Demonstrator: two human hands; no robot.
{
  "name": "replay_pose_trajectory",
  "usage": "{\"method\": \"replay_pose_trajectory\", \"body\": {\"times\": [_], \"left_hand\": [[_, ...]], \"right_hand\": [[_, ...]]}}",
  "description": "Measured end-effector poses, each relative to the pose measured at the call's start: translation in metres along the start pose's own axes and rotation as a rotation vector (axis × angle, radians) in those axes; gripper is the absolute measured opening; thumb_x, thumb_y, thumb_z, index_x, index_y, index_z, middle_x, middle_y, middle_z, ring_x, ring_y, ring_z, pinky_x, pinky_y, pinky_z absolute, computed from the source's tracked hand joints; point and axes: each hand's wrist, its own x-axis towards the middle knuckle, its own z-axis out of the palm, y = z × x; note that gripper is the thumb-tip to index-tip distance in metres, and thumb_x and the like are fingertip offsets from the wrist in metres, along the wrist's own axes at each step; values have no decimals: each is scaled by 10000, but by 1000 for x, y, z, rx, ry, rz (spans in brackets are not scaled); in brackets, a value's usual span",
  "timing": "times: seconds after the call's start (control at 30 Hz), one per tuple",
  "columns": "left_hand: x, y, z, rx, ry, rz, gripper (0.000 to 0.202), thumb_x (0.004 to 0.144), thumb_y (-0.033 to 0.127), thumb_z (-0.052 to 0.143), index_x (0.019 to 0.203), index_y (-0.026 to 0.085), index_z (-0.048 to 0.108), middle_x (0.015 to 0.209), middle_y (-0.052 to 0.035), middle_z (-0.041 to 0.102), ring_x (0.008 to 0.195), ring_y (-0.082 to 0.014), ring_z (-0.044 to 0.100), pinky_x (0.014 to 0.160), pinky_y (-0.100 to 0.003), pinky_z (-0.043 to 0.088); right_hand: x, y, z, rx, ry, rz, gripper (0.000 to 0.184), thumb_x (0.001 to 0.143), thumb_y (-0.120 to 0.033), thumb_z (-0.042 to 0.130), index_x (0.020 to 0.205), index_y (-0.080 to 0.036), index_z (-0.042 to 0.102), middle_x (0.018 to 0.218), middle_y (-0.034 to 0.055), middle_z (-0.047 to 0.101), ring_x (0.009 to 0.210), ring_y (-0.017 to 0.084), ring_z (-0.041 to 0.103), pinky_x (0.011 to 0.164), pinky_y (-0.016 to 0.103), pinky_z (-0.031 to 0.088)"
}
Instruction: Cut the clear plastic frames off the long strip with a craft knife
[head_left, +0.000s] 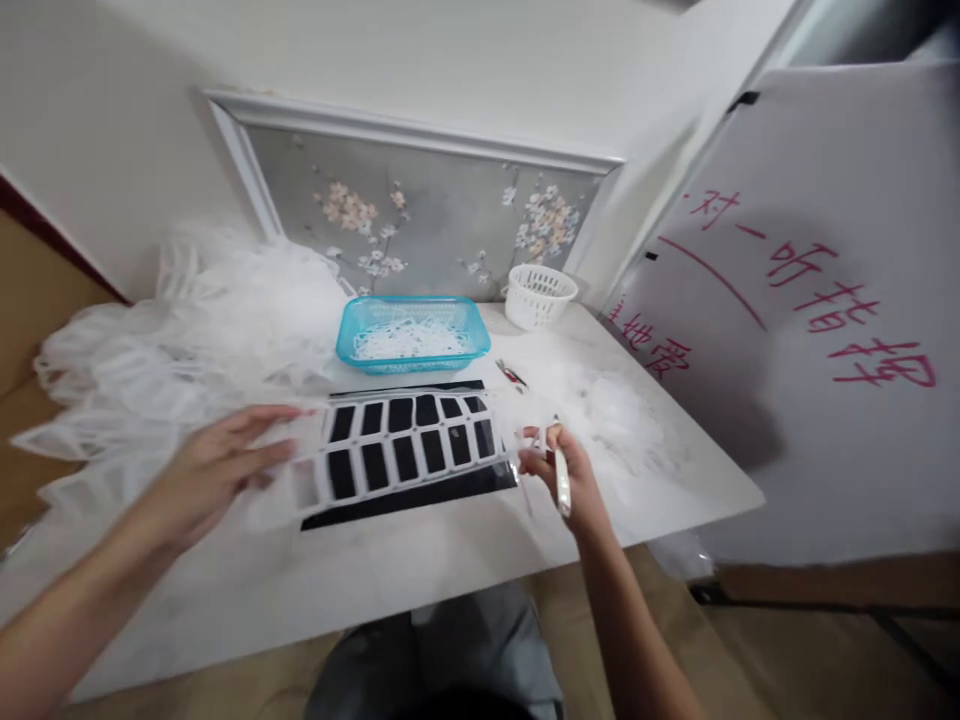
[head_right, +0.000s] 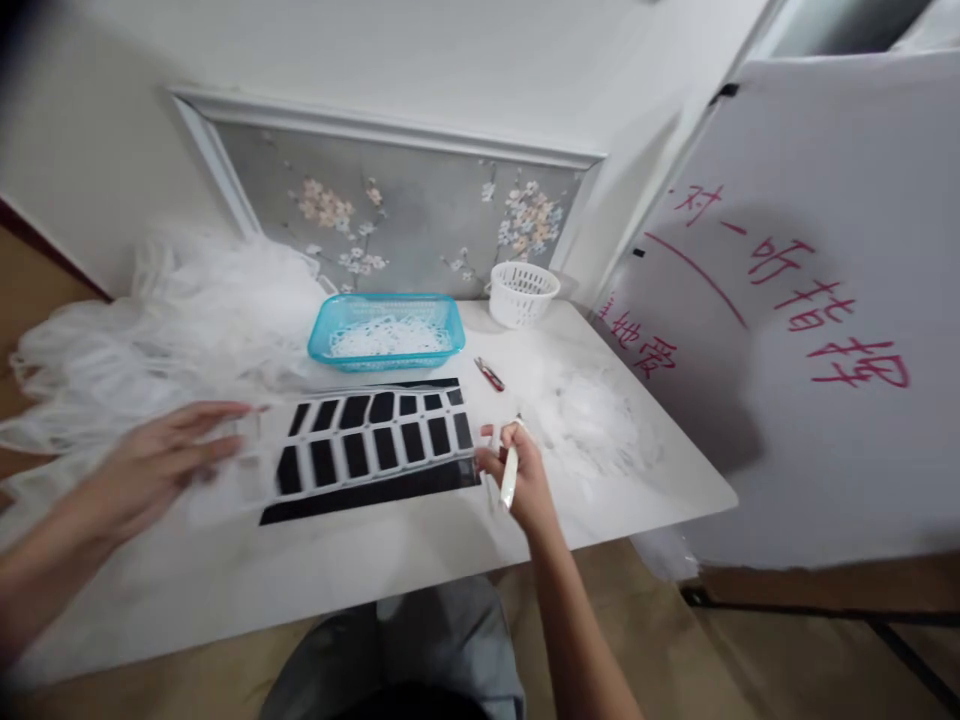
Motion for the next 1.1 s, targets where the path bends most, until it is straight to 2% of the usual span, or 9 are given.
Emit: {"method": "replay_pose_trajectory", "body": {"times": [0.1,0.2,0.33,0.5,0.6,0.7,0.87,1.0,1.1], "left_hand": [[11,-36,21,-196,-157,-167,668,718,552,805,1284,305,551,1107,-1,701,833,-176,664,731,-282,541],[18,-62,30,-249,-187,-220,788,688,503,823,1352,230,498,747,16,660,684,-181,658,681,-300,544],[22,-79,15,-166,-120,-142,683,746,451,758,1339,230,502,729,27,616,686,-182,663,684,-307,556],[20,-72,8,202,71,128,415,864,491,592,1197,243,604,1219,-66,628,862,-189,669,696,-290,543],[17,-61,17,573,21,231,382,928,491,504,1224,272,608,1318,-51,601,950,-229,665,706,-306,509],[27,-57,23,795,-42,224,408,928,488,507,1225,223,598,1225,-97,646,959,-283,659,669,-323,466],[59,-69,20,628,-110,185,252,972,388,433,930,215,612,868,-30,688,794,-214,647,690,-309,432],[62,-79,18,543,117,300,265,953,357,502,1168,214,557,1094,-53,667,959,-215,645,792,-316,470],[52,-84,19,489,97,489,393,921,331,568,1287,207,495,1285,-99,588,1194,-252,566,992,-384,460]], "right_hand": [[8,19,-20,-376,1,74,432,741,-459,751,812,-240,385,1130,102,698,728,196,669,680,354,511],[6,25,-31,-766,245,20,445,713,-560,746,787,-234,452,1191,141,709,933,303,695,788,421,488],[9,5,-23,-722,390,-57,511,884,-688,489,730,-207,567,881,136,765,782,262,703,714,381,482],[40,-18,41,-362,77,-46,852,927,-766,145,1228,-148,649,754,106,748,511,173,630,555,342,489],[55,-18,85,-375,-116,-62,664,921,-699,431,1224,-170,694,958,120,775,770,213,739,722,374,574],[57,-14,119,-388,-270,-35,423,835,-540,697,1090,-209,762,906,74,787,871,230,750,822,384,594],[37,7,156,-231,-502,101,307,766,-470,779,926,-208,785,732,33,756,686,186,722,658,313,588],[22,33,180,-260,-573,37,265,806,-438,756,891,-189,786,773,44,746,642,140,642,570,257,494],[19,45,188,-356,-582,-174,192,843,-394,734,891,-216,788,906,56,758,801,167,653,659,281,487]]}}
